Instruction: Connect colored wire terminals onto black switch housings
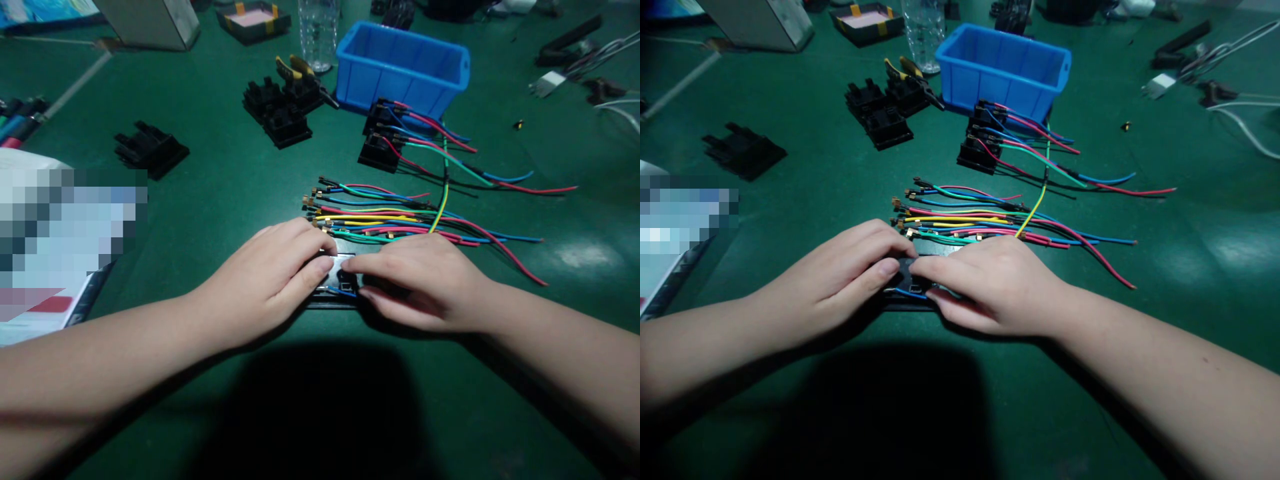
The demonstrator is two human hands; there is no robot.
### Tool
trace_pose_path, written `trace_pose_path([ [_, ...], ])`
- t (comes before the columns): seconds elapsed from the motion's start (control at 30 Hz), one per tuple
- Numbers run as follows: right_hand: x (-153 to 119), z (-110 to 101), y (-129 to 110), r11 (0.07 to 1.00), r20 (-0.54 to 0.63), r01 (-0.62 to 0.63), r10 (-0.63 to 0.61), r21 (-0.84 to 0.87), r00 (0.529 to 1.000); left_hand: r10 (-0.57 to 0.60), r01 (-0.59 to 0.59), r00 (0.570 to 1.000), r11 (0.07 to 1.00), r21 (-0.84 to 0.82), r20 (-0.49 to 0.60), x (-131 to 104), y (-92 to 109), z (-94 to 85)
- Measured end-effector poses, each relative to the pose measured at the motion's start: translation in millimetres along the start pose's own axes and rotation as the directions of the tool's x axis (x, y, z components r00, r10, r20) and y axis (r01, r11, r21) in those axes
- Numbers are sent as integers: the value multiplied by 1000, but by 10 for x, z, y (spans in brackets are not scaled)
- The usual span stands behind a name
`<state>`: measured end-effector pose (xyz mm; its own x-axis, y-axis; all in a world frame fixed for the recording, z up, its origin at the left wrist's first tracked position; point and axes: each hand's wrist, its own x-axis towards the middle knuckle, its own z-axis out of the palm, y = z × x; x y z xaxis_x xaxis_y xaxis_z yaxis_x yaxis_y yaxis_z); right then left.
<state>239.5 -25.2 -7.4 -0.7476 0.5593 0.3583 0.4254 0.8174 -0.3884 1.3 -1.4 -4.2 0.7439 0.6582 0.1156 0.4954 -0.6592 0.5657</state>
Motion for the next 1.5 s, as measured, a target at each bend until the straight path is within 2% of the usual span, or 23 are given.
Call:
trace_pose_path([
  [0.4, -8, 7, 22, 999, -58, -1, 4, 41, 998, -14, 14, 1000, 1000, -14, 18, -10, -4, -1],
  [0.6, -3, -5, 10, 999, -81, -48, 48, -2, 996, -12, 12, 1000, 1000, -3, 19, -5, -9, 0],
  [0.87, -3, -5, 15, 997, -64, -75, 74, -4, 995, -9, 9, 1000, 1000, 1, 17, 5, -18, 3],
  [1.5, -20, -17, 58, 987, -25, -71, 75, 145, 997, -20, 20, 1000, 1000, 6, 23, -9, -9, -9],
])
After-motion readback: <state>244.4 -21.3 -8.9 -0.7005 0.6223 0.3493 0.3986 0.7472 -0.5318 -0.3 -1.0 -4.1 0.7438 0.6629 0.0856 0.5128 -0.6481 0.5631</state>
